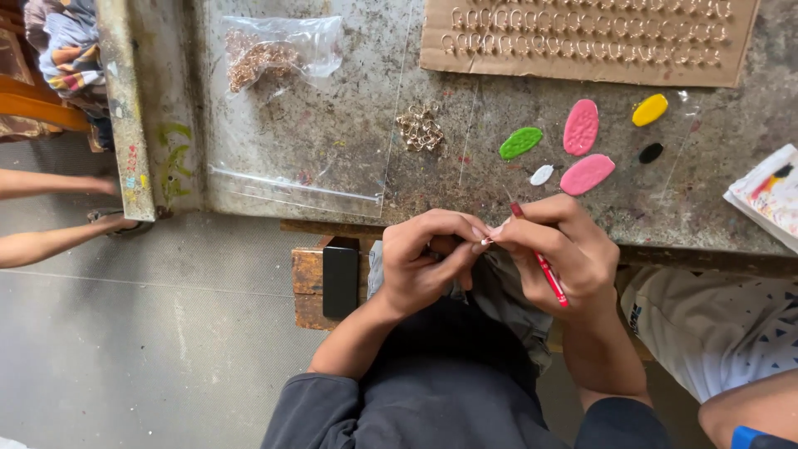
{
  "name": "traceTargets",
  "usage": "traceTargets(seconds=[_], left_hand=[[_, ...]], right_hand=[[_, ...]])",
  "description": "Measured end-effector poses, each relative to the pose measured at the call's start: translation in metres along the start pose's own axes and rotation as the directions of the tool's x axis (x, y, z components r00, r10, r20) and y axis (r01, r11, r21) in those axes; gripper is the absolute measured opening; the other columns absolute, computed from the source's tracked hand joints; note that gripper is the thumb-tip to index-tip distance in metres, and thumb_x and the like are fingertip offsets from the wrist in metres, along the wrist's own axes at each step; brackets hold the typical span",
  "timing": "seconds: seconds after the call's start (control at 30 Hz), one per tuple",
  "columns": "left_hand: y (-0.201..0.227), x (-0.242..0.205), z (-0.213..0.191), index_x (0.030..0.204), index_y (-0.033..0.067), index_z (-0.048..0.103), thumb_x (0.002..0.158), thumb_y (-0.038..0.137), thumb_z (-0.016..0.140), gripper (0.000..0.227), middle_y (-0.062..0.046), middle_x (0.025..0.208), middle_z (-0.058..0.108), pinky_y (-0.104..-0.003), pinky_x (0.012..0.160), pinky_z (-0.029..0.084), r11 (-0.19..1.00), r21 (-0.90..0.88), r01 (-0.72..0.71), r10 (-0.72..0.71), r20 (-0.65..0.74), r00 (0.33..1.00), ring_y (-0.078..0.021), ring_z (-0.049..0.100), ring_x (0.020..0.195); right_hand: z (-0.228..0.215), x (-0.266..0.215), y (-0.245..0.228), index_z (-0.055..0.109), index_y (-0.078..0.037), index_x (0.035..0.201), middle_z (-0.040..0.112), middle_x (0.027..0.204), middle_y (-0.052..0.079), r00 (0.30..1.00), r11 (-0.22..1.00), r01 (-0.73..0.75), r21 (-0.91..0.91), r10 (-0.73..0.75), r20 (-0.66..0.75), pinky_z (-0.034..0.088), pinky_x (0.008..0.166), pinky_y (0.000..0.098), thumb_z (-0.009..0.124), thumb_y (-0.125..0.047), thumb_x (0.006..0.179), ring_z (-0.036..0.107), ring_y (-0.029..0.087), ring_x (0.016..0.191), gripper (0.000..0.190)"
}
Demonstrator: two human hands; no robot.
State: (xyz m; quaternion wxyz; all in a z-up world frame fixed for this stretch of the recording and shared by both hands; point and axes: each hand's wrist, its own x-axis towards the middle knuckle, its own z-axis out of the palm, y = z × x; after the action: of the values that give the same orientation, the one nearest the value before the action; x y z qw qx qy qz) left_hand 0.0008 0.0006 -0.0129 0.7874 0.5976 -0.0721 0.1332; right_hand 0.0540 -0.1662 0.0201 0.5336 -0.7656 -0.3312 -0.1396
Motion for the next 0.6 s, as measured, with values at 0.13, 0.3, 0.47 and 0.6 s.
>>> traceTargets(seconds=[0.13, 0.3, 0.47, 0.6], left_hand=[[0.002, -0.001, -0.003, 0.099, -0.0033, 0.070, 0.091, -0.011, 0.072, 0.011, -0.018, 0.094, 0.075, -0.029, 0.050, 0.058, 0.999, -0.038, 0.004, -0.003, 0.042, 0.999, -0.0187, 0.071, 0.048], [0.001, -0.005, -0.007, 0.106, -0.0037, 0.068, 0.096, -0.004, 0.069, 0.010, -0.005, 0.062, 0.069, -0.027, 0.064, 0.056, 0.997, -0.065, 0.042, -0.036, 0.098, 0.994, -0.0133, 0.059, 0.043], [0.004, -0.007, -0.009, 0.107, -0.0042, 0.067, 0.095, -0.004, 0.070, 0.013, -0.008, 0.063, 0.070, -0.025, 0.061, 0.054, 0.993, -0.085, 0.077, -0.067, 0.109, 0.992, -0.0112, 0.062, 0.045], [0.009, -0.004, -0.008, 0.108, -0.0037, 0.067, 0.091, -0.005, 0.074, 0.018, -0.014, 0.077, 0.074, -0.028, 0.057, 0.055, 0.987, -0.117, 0.113, -0.102, 0.102, 0.990, -0.0124, 0.064, 0.046]], right_hand=[[0.001, -0.003, 0.003, 0.077, -0.002, 0.087, 0.066, 0.082, 0.014, 1.000, 1.000, 0.006, -0.008, -0.006, 0.001, 0.057, 0.061, 0.0380, 0.074, 0.009, 0.092, 0.066, 0.028, 0.066, 0.012], [0.002, 0.000, 0.000, 0.077, -0.004, 0.085, 0.067, 0.083, 0.012, 1.000, 0.998, 0.004, 0.067, -0.006, 0.027, 0.057, 0.063, 0.0365, 0.071, 0.011, 0.094, 0.066, 0.025, 0.068, 0.018], [0.002, 0.000, 0.000, 0.077, -0.004, 0.085, 0.066, 0.083, 0.012, 0.997, 0.995, 0.066, 0.081, -0.070, 0.044, 0.055, 0.062, 0.0381, 0.070, 0.009, 0.095, 0.064, 0.026, 0.067, 0.018], [-0.001, 0.001, -0.006, 0.078, -0.002, 0.092, 0.070, 0.086, 0.015, 0.996, 0.992, 0.078, 0.095, -0.080, 0.026, 0.058, 0.066, 0.0394, 0.069, 0.006, 0.096, 0.067, 0.029, 0.069, 0.013]])
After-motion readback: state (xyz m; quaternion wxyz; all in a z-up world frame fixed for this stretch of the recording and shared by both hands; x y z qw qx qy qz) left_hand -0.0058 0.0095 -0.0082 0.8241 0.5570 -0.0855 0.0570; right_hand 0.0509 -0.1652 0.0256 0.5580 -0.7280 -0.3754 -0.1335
